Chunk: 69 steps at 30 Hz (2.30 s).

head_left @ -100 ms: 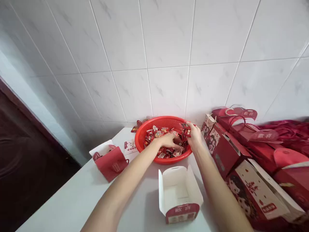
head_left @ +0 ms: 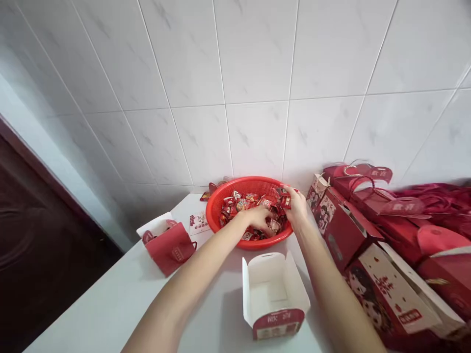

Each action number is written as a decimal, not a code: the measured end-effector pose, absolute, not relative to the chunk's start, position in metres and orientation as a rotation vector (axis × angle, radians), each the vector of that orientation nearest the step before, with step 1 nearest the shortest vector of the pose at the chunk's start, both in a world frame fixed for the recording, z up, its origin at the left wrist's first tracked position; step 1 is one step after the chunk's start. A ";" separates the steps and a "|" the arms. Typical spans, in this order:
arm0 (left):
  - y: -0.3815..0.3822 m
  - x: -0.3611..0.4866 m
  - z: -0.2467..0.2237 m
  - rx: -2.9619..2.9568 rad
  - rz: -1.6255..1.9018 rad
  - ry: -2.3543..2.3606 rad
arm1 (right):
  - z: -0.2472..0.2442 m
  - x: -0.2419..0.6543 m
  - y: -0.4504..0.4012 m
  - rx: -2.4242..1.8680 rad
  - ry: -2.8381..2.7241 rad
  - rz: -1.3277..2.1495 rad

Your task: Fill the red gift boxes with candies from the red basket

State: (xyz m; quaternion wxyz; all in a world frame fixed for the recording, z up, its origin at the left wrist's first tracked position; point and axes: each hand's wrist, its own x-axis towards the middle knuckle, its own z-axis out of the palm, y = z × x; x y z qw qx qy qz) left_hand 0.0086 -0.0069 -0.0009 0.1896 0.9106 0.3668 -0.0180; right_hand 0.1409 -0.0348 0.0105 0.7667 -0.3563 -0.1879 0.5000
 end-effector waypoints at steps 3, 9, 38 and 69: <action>-0.011 0.011 0.002 2.564 -0.077 1.218 | 0.010 0.140 -0.036 -0.776 -0.427 1.076; -0.003 -0.011 0.008 2.409 0.167 1.389 | 0.013 0.138 -0.040 -0.793 -0.471 1.065; 0.004 -0.024 0.010 2.248 0.720 1.752 | 0.012 0.138 -0.043 -0.893 -0.627 1.044; -0.012 -0.006 0.007 2.364 0.057 1.172 | 0.013 0.137 -0.042 -0.871 -0.619 1.077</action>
